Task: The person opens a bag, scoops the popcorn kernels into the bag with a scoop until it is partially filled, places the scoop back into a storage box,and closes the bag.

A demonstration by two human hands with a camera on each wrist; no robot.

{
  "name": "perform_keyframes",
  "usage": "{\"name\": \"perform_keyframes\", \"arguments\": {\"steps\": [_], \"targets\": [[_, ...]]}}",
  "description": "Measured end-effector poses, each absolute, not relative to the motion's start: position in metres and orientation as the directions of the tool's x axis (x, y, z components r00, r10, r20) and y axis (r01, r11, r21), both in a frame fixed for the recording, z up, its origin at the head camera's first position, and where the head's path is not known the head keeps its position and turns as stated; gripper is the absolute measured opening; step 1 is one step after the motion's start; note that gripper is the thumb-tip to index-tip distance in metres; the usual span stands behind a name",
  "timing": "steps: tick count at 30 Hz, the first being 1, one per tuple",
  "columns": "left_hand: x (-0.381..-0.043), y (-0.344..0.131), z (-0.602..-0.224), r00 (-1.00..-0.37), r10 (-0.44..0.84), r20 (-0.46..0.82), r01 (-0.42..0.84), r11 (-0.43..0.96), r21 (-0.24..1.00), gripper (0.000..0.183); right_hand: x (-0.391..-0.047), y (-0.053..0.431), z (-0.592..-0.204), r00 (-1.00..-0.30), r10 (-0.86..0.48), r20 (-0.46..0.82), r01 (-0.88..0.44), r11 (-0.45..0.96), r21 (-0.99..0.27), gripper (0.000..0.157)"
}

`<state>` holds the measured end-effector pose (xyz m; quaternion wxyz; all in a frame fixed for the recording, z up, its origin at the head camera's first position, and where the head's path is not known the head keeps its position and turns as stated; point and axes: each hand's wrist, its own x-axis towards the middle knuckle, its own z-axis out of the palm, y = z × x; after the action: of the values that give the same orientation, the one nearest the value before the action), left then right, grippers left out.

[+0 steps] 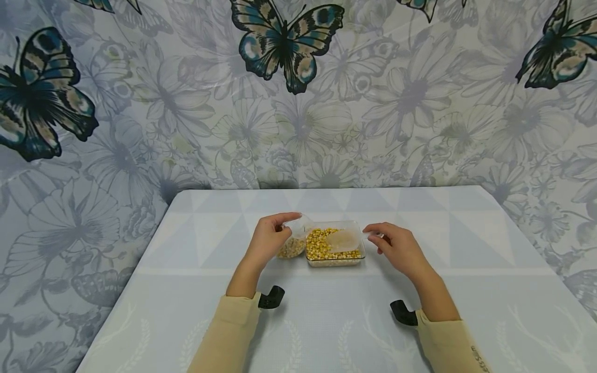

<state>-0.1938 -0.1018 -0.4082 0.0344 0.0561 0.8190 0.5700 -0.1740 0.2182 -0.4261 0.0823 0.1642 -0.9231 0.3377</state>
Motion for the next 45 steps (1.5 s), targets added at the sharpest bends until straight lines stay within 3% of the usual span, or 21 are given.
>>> {"name": "perform_keyframes", "arguments": {"steps": [45], "targets": [[-0.192,-0.099,-0.406,-0.995,0.096,0.005,0.042,0.378,0.925,0.041,-0.176,0.211,-0.442,-0.956,-0.235,0.177,-0.293,0.701,-0.65,0.023]]}}
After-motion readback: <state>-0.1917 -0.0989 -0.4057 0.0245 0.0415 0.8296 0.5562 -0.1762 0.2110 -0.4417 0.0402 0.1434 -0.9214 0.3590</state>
